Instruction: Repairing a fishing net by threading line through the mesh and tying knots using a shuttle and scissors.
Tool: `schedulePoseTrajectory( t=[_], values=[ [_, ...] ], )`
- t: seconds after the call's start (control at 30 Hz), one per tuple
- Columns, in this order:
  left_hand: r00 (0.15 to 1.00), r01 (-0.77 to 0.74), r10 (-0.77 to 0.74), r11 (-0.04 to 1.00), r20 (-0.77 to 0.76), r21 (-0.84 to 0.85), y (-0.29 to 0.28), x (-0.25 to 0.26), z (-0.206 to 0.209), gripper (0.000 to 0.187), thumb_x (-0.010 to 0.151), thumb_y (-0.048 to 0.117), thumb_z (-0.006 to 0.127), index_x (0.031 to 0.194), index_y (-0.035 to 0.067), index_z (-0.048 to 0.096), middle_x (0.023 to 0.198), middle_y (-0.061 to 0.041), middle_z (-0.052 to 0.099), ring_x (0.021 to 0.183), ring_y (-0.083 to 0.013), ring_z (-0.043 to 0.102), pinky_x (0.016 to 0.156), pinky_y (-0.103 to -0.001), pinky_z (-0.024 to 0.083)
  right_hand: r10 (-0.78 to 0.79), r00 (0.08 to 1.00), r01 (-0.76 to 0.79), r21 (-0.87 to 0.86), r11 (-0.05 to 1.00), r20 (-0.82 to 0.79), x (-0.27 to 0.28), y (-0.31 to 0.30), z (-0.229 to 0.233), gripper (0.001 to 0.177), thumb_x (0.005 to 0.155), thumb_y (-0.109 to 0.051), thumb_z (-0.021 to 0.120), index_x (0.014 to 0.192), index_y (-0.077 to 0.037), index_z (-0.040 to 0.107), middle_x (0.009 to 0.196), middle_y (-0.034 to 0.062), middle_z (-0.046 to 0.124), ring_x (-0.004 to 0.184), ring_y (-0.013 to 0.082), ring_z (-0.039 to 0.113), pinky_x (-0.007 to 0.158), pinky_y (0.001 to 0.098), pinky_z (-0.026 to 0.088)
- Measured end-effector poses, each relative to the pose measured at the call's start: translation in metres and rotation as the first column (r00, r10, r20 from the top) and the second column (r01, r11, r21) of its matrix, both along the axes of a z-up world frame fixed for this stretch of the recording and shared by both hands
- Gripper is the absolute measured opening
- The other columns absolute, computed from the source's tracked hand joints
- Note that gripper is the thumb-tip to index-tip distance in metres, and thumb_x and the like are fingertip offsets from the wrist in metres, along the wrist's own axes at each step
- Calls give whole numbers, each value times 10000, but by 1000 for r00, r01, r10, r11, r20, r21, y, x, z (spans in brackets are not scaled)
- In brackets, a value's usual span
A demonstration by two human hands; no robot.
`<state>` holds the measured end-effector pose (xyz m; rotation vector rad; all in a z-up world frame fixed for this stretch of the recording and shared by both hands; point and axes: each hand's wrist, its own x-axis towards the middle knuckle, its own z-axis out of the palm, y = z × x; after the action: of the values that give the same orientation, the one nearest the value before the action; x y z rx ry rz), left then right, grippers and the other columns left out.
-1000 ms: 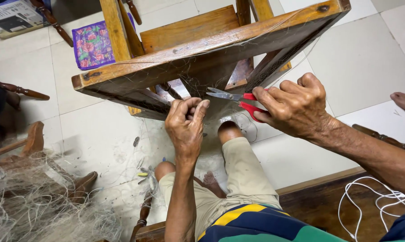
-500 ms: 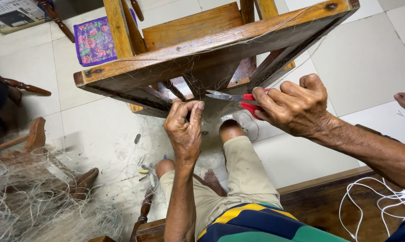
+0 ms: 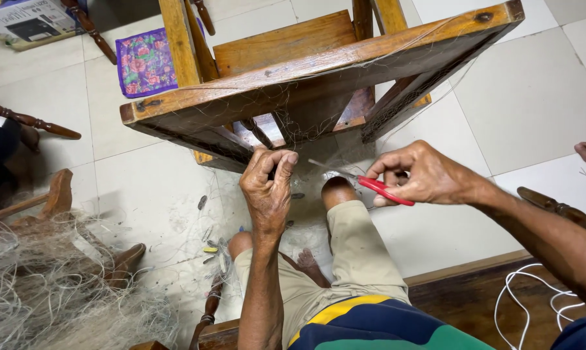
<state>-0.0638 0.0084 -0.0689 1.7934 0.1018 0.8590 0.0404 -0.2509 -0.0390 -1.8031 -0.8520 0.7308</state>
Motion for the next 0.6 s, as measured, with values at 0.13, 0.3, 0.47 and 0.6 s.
schedulePoseTrajectory(
  t=[0.13, 0.3, 0.47, 0.6],
  values=[
    [1000, 5, -4, 999, 9, -40, -2, -2, 2, 87, 977, 128, 731, 922, 64, 753, 745, -78, 611, 721, -153, 604, 728, -351, 520, 35, 989, -47, -79, 996, -144, 20, 15, -21, 377, 686, -214, 954, 954, 1, 797, 556, 78, 731, 524, 106, 597, 543, 240, 459],
    [1000, -3, 2, 999, -31, -38, -1, -5, 3, 82, 961, 123, 740, 902, 68, 754, 739, -70, 631, 719, -158, 633, 732, -346, 531, 66, 969, -79, -43, 996, -240, 26, 32, -8, 328, 734, -173, 917, 975, -5, 770, 562, 54, 688, 523, 78, 574, 541, 225, 469],
    [1000, -2, 1, 999, -29, -37, 4, -7, -2, 73, 959, 120, 743, 907, 70, 758, 753, -73, 638, 721, -163, 634, 727, -344, 527, 92, 965, -109, -54, 993, -245, 32, 33, -7, 301, 738, -181, 920, 948, -23, 774, 536, 50, 683, 485, 73, 571, 508, 211, 473],
    [1000, -9, 8, 999, -25, -45, 5, -9, 2, 70, 957, 116, 745, 908, 68, 756, 753, -72, 639, 721, -154, 631, 713, -342, 523, 117, 963, -137, -67, 988, -242, 34, 29, -7, 300, 738, -184, 919, 947, -15, 786, 518, 48, 676, 470, 76, 578, 494, 215, 478]
  ],
)
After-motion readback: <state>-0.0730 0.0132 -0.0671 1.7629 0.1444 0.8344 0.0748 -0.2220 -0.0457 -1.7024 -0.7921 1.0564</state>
